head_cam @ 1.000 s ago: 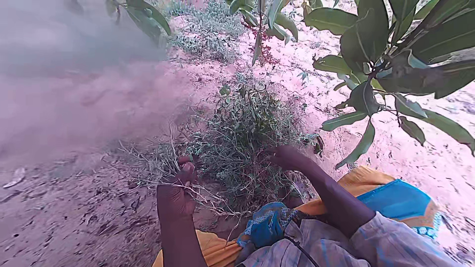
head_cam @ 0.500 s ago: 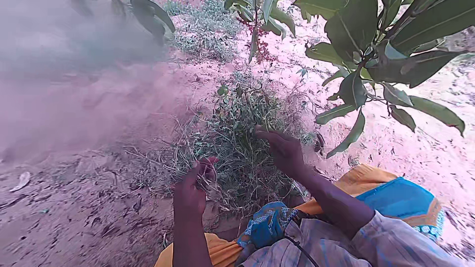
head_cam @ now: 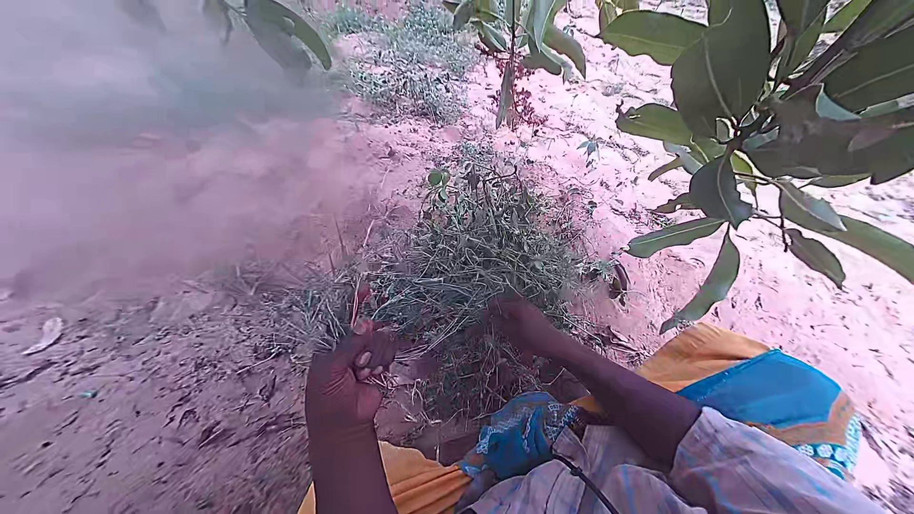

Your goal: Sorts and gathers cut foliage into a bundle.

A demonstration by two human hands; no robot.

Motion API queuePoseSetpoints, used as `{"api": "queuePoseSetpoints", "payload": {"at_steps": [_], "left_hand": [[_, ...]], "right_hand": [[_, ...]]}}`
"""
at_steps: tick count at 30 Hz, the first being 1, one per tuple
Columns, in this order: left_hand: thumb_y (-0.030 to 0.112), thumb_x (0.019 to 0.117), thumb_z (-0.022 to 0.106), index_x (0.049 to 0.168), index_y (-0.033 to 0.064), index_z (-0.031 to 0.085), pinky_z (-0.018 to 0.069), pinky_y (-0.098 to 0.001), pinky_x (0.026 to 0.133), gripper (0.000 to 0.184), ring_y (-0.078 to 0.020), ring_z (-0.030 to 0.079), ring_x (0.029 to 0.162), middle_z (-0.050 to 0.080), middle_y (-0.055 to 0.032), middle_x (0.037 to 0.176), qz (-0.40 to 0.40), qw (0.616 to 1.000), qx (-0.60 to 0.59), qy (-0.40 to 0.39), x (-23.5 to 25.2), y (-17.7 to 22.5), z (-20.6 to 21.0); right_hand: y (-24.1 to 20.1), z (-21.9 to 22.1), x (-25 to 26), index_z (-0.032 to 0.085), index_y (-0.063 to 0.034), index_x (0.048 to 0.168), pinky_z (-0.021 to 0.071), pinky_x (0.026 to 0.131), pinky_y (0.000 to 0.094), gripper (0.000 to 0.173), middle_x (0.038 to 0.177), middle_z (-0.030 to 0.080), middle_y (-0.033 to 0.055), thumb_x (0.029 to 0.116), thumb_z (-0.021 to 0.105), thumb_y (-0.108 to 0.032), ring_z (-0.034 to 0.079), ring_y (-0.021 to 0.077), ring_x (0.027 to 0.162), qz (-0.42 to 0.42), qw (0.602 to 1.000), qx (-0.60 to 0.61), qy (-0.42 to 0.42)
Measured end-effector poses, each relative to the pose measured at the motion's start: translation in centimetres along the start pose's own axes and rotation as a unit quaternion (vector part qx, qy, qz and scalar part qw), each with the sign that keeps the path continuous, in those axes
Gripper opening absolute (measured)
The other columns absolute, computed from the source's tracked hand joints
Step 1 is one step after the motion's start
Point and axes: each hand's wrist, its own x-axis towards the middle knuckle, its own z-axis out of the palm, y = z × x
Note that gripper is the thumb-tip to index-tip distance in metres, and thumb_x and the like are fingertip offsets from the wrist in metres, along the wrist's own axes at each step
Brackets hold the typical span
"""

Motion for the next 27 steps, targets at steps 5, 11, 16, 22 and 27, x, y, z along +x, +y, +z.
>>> {"api": "queuePoseSetpoints", "payload": {"at_steps": [5, 11, 16, 22, 27], "left_hand": [[0.003, 0.1021, 0.037, 0.124, 0.0033, 0.062, 0.0316, -0.0116, 0.040, 0.034, 0.0039, 0.034, 0.039, 0.040, 0.0138, 0.051, -0.075, 0.990, 0.120, 0.018, 0.4, -0.7, 0.6], [0.000, 0.1002, 0.047, 0.101, 0.0079, 0.066, 0.0357, -0.0116, 0.043, 0.021, 0.0042, 0.040, 0.043, 0.051, 0.0131, 0.057, -0.122, 0.973, 0.193, -0.026, -0.6, -1.9, 3.6], [-0.003, 0.0951, 0.050, 0.101, 0.0099, 0.067, 0.0384, -0.0104, 0.048, 0.022, 0.0054, 0.043, 0.048, 0.059, 0.0137, 0.065, -0.126, 0.964, 0.217, -0.089, -1.5, -2.0, 4.4], [-0.001, 0.0918, 0.053, 0.099, 0.0115, 0.068, 0.0410, -0.0098, 0.051, 0.021, 0.0070, 0.046, 0.051, 0.059, 0.0163, 0.066, -0.138, 0.945, 0.250, -0.157, -1.8, -1.9, 4.0], [0.001, 0.0934, 0.051, 0.101, 0.0119, 0.069, 0.0456, -0.0105, 0.055, 0.022, 0.0067, 0.052, 0.054, 0.062, 0.0163, 0.067, -0.138, 0.944, 0.245, -0.174, -1.9, -2.3, 4.1]], "right_hand": [[3.4, -4.5, 1.2, 0.064, 0.0043, 0.121, 0.0516, 0.088, 0.0365, 0.027, 0.117, 0.066, 0.0171, 0.1040, 0.046, -0.005, 0.063, 0.0190, 0.099, 0.197, 0.969, 0.114, 0.100], [-2.0, -7.7, -1.5, 0.063, 0.0046, 0.108, 0.0582, 0.074, 0.0213, 0.023, 0.086, 0.071, 0.0005, 0.1084, 0.044, -0.008, 0.069, 0.0036, 0.075, 0.039, 0.972, 0.229, 0.026], [-3.3, -8.6, -2.0, 0.061, 0.0000, 0.131, 0.0580, 0.073, 0.0252, 0.031, 0.122, 0.067, 0.0107, 0.1013, 0.051, -0.001, 0.068, 0.0085, 0.082, -0.053, 0.933, 0.208, 0.290], [-0.8, -8.0, -0.3, 0.032, -0.0066, 0.160, 0.0480, 0.100, 0.0498, 0.071, 0.146, 0.052, 0.0263, 0.0984, 0.064, -0.016, 0.061, 0.0362, 0.118, 0.044, 0.976, -0.038, 0.210], [-0.2, -6.1, 0.3, 0.046, -0.0001, 0.152, 0.0469, 0.102, 0.0503, 0.048, 0.125, 0.066, 0.0260, 0.1040, 0.049, -0.005, 0.064, 0.0362, 0.114, 0.074, 0.994, -0.022, 0.072]]}}
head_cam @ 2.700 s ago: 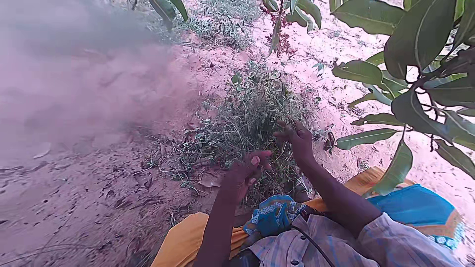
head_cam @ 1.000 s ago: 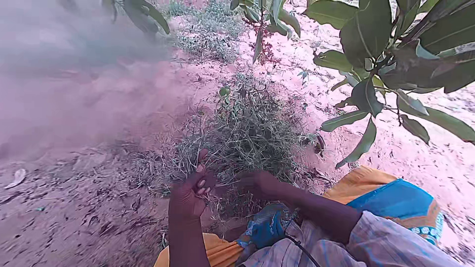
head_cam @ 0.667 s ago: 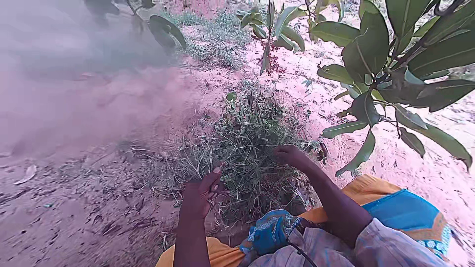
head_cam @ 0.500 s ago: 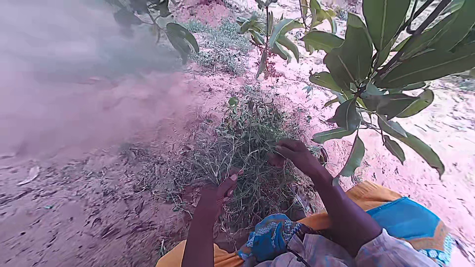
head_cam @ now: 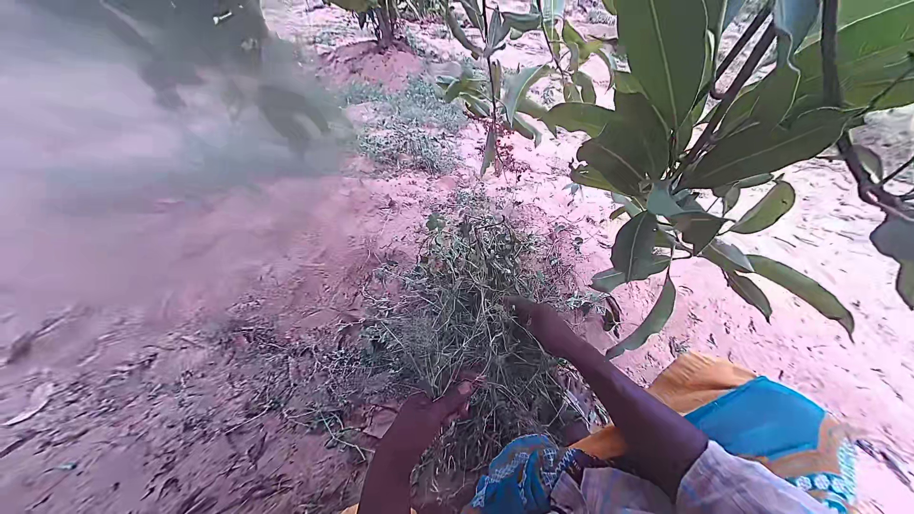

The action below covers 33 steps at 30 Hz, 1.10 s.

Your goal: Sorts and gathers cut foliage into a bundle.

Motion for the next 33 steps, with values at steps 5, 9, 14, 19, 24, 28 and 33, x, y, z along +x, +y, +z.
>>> {"api": "queuePoseSetpoints", "payload": {"at_steps": [5, 9, 14, 19, 24, 28, 33], "left_hand": [[0.000, 0.1036, 0.037, 0.103, 0.0080, 0.058, 0.0545, -0.0148, 0.057, 0.023, -0.0004, 0.064, 0.059, 0.068, 0.0081, 0.072, 0.051, 0.977, -0.114, 0.173, 1.0, -0.1, 0.4], [0.005, 0.1007, 0.041, 0.109, 0.0078, 0.059, 0.0624, -0.0266, 0.076, 0.020, -0.0117, 0.075, 0.085, 0.077, 0.0013, 0.096, 0.153, 0.969, -0.157, 0.111, 1.4, -0.9, 0.2], [0.009, 0.0999, 0.051, 0.145, -0.0049, 0.041, 0.0526, -0.0244, 0.099, 0.048, -0.0050, 0.063, 0.115, 0.064, -0.0003, 0.128, 0.122, 0.991, -0.058, 0.024, 1.4, -2.4, 0.9], [0.005, 0.1077, 0.042, 0.134, -0.0116, 0.048, 0.0488, -0.0230, 0.097, 0.032, -0.0061, 0.061, 0.107, 0.064, -0.0094, 0.118, 0.025, 0.980, -0.012, 0.199, 0.8, -0.5, 0.7], [0.012, 0.1121, 0.024, 0.118, -0.0035, 0.057, 0.0603, -0.0272, 0.082, 0.036, -0.0118, 0.072, 0.085, 0.073, -0.0035, 0.091, 0.093, 0.947, -0.181, 0.250, 2.2, -0.4, -1.9], [0.009, 0.1113, 0.032, 0.109, -0.0008, 0.058, 0.0602, -0.0234, 0.065, 0.028, -0.0087, 0.068, 0.067, 0.069, -0.0015, 0.080, 0.058, 0.926, -0.225, 0.298, 1.7, 0.1, -1.8], [0.003, 0.1065, 0.024, 0.096, 0.0056, 0.063, 0.0489, -0.0120, 0.051, 0.041, 0.0021, 0.054, 0.049, 0.061, 0.0079, 0.062, 0.077, 0.962, -0.220, 0.143, 1.2, 0.0, -1.8]], "right_hand": [[-2.3, -1.0, -1.5, 0.065, 0.0083, 0.105, 0.0509, 0.061, 0.0160, 0.015, 0.076, 0.066, -0.0006, 0.0997, 0.052, 0.003, 0.058, -0.0009, 0.061, -0.085, 0.924, 0.291, 0.234], [-5.0, -2.4, -4.3, 0.066, 0.0071, 0.114, 0.0583, 0.068, 0.0177, 0.021, 0.079, 0.069, -0.0037, 0.1003, 0.050, 0.003, 0.065, -0.0012, 0.066, -0.146, 0.921, 0.320, 0.165], [-5.9, 3.3, -5.5, 0.059, 0.0115, 0.135, 0.0457, 0.110, 0.0390, 0.038, 0.134, 0.063, 0.0270, 0.1044, 0.051, -0.009, 0.062, 0.0293, 0.126, -0.204, 0.971, 0.098, -0.075], [-5.7, 3.5, -4.7, 0.058, 0.0039, 0.141, 0.0513, 0.105, 0.0382, 0.039, 0.153, 0.049, 0.0239, 0.1041, 0.054, -0.010, 0.061, 0.0292, 0.129, -0.198, 0.974, 0.069, -0.084], [-4.2, 0.2, -3.3, 0.062, -0.0030, 0.137, 0.0583, 0.081, 0.0349, 0.034, 0.133, 0.063, 0.0155, 0.1043, 0.055, -0.013, 0.069, 0.0169, 0.092, -0.111, 0.979, 0.124, 0.118], [-2.8, 2.3, -1.7, 0.041, -0.0069, 0.155, 0.0548, 0.089, 0.0406, 0.059, 0.151, 0.049, 0.0204, 0.1009, 0.063, -0.014, 0.067, 0.0245, 0.104, -0.023, 0.997, 0.075, 0.005], [-2.6, 6.1, -2.6, 0.030, 0.0027, 0.158, 0.0422, 0.110, 0.0503, 0.071, 0.146, 0.052, 0.0283, 0.0989, 0.066, -0.013, 0.056, 0.0365, 0.130, 0.053, 0.972, 0.025, -0.228]]}}
